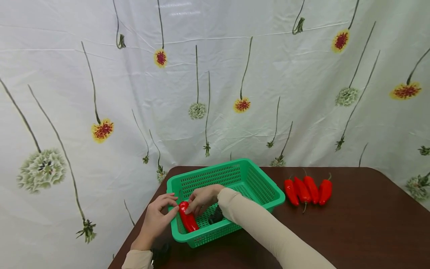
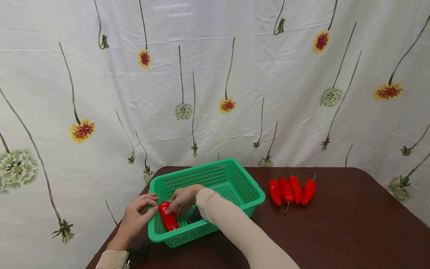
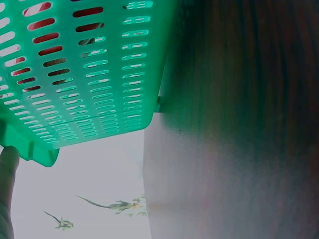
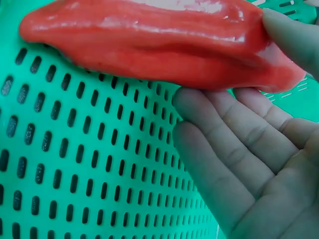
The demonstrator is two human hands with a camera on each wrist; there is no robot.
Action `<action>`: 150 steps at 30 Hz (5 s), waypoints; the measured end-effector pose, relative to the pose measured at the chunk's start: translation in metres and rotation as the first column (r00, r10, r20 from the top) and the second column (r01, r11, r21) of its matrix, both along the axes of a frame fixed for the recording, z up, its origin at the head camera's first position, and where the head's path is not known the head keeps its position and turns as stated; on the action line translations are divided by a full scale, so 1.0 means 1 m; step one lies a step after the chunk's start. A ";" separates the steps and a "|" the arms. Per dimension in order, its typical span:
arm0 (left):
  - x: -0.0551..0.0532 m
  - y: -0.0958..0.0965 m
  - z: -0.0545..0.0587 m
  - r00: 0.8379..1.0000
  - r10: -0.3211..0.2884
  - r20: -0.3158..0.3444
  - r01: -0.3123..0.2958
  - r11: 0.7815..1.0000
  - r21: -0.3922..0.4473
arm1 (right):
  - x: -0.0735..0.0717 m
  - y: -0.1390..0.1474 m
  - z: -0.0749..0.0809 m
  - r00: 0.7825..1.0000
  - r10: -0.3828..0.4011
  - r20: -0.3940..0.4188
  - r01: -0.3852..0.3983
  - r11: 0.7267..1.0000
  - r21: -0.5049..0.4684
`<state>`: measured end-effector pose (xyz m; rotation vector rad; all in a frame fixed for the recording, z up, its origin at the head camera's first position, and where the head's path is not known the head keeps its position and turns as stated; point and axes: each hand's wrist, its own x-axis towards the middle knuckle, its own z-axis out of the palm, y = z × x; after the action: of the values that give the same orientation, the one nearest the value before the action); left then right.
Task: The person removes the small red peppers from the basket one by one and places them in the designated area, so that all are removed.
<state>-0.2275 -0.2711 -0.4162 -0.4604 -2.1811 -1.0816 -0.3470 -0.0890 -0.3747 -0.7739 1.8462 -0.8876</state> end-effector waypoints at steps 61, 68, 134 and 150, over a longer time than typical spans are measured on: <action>0.002 0.002 0.001 0.997 0.050 -0.062 -0.051 0.999 -0.014 | 0.005 0.015 0.040 0.994 -0.103 0.035 0.109 0.916 -0.385; 0.001 0.001 -0.001 0.998 0.049 -0.040 -0.049 0.999 -0.011 | 0.006 0.023 0.051 0.991 -0.110 0.080 0.135 0.874 -0.467; 0.003 0.003 0.003 0.998 0.053 -0.031 -0.054 0.998 -0.042 | 0.049 0.153 0.047 0.979 -0.196 0.058 0.157 0.537 -0.829; 0.005 0.003 0.006 0.999 0.025 -0.027 -0.025 1.000 -0.010 | 0.038 0.197 0.041 0.953 -0.295 0.064 0.219 0.528 -0.821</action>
<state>-0.2229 -0.2683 -0.4104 -0.4484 -2.1637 -1.0453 -0.3087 0.1085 -0.3340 -1.1106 1.5698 -2.0342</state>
